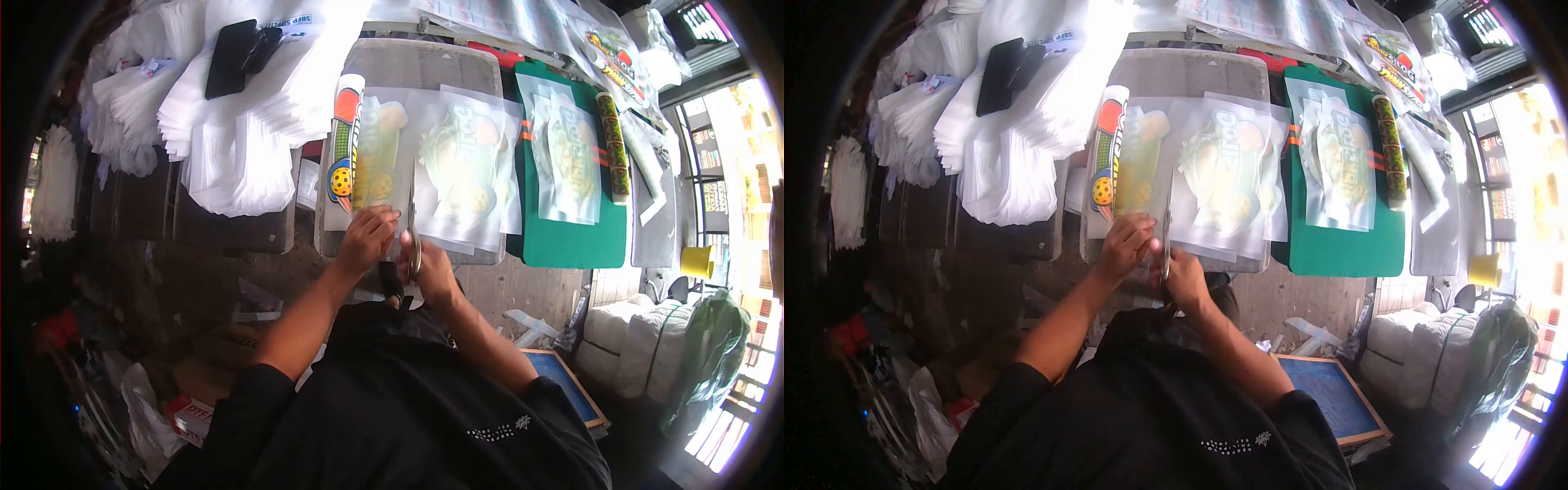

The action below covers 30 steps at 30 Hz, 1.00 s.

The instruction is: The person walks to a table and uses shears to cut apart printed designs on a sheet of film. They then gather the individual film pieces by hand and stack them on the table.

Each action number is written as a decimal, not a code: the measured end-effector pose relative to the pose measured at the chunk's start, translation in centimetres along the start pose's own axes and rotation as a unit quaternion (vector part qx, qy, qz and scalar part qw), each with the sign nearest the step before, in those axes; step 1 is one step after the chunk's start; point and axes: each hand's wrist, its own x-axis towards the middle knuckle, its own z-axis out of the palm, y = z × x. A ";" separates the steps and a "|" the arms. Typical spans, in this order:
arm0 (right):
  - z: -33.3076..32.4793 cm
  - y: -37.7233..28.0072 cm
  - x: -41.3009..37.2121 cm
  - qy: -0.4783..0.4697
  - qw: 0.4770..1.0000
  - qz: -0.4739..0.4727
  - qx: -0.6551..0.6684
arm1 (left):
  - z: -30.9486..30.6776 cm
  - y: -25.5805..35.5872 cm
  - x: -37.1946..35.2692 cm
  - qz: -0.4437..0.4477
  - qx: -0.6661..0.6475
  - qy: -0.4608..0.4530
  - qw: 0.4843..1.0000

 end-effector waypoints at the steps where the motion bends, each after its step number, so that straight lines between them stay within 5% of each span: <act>1: -0.1 -0.4 1.2 0.000 1.000 0.000 0.001 | -0.3 0.2 0.1 -0.005 -0.007 0.002 1.000; 11: -1.3 -7.9 16.2 -0.012 0.991 -0.098 0.095 | -1.5 0.9 -0.2 -0.017 0.030 -0.053 0.998; 14: -2.4 -11.8 17.9 0.052 0.983 -0.170 -0.046 | -1.0 0.6 -0.8 0.021 0.087 -0.048 0.995; 18: -5.7 -12.5 14.0 0.036 0.977 -0.206 -0.045 | -0.2 1.9 0.0 -0.032 0.087 -0.109 0.990; 21: -10.8 -10.9 8.2 0.158 0.945 -0.188 -0.216 | 1.1 2.5 1.8 -0.057 0.034 -0.122 0.990; 24: -17.9 -7.5 3.7 0.267 0.933 -0.164 -0.178 | 4.0 1.9 5.2 -0.079 0.038 -0.133 0.987; 28: -29.1 -4.3 -2.1 0.382 0.847 -0.207 -0.307 | 9.6 2.0 9.7 -0.086 0.039 -0.115 0.989; 30: -32.6 -5.1 -4.8 0.447 0.838 -0.167 -0.264 | 13.0 3.5 11.9 -0.187 0.039 -0.117 0.975</act>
